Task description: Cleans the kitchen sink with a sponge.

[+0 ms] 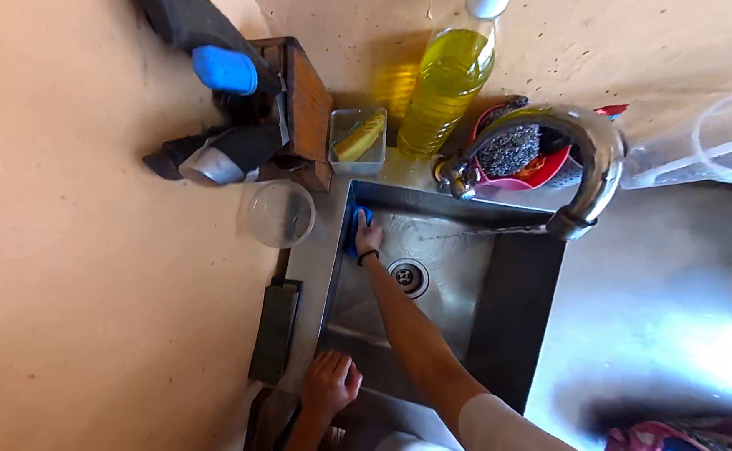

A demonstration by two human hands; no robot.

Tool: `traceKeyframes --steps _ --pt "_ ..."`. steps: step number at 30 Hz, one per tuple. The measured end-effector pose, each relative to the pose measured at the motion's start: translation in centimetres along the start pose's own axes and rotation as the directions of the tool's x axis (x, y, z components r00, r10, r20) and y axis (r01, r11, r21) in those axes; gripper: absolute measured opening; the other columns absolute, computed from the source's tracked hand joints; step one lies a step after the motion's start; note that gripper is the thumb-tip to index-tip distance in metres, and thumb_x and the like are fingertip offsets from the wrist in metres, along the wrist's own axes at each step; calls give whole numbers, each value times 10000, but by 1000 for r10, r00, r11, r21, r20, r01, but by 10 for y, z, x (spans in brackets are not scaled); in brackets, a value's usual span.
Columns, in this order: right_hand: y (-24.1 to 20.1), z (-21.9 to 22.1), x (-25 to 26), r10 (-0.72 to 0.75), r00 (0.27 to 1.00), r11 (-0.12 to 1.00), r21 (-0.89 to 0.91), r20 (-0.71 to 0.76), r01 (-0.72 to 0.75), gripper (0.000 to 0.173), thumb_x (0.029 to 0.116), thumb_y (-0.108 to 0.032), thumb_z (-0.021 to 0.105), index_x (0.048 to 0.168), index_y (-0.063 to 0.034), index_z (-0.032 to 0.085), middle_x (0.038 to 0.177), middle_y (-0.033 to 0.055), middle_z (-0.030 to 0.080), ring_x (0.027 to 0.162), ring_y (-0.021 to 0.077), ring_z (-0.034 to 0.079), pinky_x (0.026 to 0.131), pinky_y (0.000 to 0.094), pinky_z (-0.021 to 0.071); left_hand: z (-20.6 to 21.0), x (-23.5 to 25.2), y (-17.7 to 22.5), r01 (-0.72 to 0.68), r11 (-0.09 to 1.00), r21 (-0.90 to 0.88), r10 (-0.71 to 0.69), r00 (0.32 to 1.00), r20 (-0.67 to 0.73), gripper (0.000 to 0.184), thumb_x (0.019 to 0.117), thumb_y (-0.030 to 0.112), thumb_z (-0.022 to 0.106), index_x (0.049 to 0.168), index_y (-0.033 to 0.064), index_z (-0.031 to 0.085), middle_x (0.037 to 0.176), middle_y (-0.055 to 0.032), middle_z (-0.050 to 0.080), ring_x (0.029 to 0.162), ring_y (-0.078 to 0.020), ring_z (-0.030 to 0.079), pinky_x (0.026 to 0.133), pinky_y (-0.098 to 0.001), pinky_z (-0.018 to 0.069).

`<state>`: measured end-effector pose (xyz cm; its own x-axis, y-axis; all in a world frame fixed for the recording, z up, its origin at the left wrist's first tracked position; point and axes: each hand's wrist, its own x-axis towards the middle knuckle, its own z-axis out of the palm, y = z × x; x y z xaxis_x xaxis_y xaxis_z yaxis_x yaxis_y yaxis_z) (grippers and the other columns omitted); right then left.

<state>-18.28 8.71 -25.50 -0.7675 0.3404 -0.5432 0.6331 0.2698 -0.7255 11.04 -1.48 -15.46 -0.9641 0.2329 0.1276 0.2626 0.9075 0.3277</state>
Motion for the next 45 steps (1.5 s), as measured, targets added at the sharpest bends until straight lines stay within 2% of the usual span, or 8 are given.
traceKeyframes --steps 6,13,17,23,32,37,42,45 --pt "86 -3 -136 218 942 871 -485 255 -71 621 1048 -610 403 1279 -110 689 1147 196 736 1096 399 696 938 613 525 -4 -17 2 83 990 115 -53 967 -249 314 1006 335 444 1026 186 720 952 -52 687 924 -233 611 891 -380 428" --pt "-9 21 -12 245 965 946 -195 -92 -258 587 1041 -606 426 1285 -143 692 1216 143 724 1143 340 685 953 565 530 -3 -15 -1 177 981 -80 -191 955 -225 318 980 156 431 1011 37 724 861 -121 699 857 -278 648 864 -386 501" --pt "65 6 -101 161 979 924 -367 127 -104 570 1060 -555 429 1271 -99 699 1166 196 731 1103 400 691 945 628 521 -1 -24 0 215 957 -196 -263 928 -265 284 1035 166 380 1004 19 621 930 -145 656 930 -263 625 892 -363 508" --pt "102 -28 -133 150 723 730 -569 674 378 542 1042 -547 492 1200 -81 720 1201 209 713 1167 428 655 966 666 481 3 -25 -7 150 920 -362 -285 890 -356 359 1064 429 307 1127 121 482 1063 -44 562 1062 -117 576 927 -271 486" --pt "61 -86 -182 0 309 785 -191 951 589 542 1001 -538 598 954 -13 720 928 196 699 940 389 669 844 636 497 4 -18 -7 73 891 -447 -291 849 -441 406 1048 494 341 1239 157 463 1160 2 556 1134 -92 545 976 -288 458" --pt "118 -45 -148 64 426 739 -330 902 587 555 987 -569 595 1073 -39 733 1082 221 714 1080 426 664 921 669 487 5 -21 -5 90 880 -466 -309 854 -418 573 1010 635 357 1284 143 465 1229 -5 564 1219 -119 529 1043 -335 439" --pt "66 -91 -182 -33 264 789 -137 964 599 547 1007 -530 588 940 -2 714 902 192 691 931 382 662 848 622 486 2 -19 -7 83 837 -541 -341 853 -396 491 1022 595 388 1301 196 452 1238 49 560 1219 -79 520 1042 -296 436" --pt "99 -62 -157 -39 333 772 -183 942 609 538 1009 -530 584 967 -7 706 958 207 693 977 399 662 853 626 493 5 -16 -9 89 834 -544 -354 844 -404 526 996 638 410 1283 200 461 1238 44 559 1222 -92 521 1040 -303 439"
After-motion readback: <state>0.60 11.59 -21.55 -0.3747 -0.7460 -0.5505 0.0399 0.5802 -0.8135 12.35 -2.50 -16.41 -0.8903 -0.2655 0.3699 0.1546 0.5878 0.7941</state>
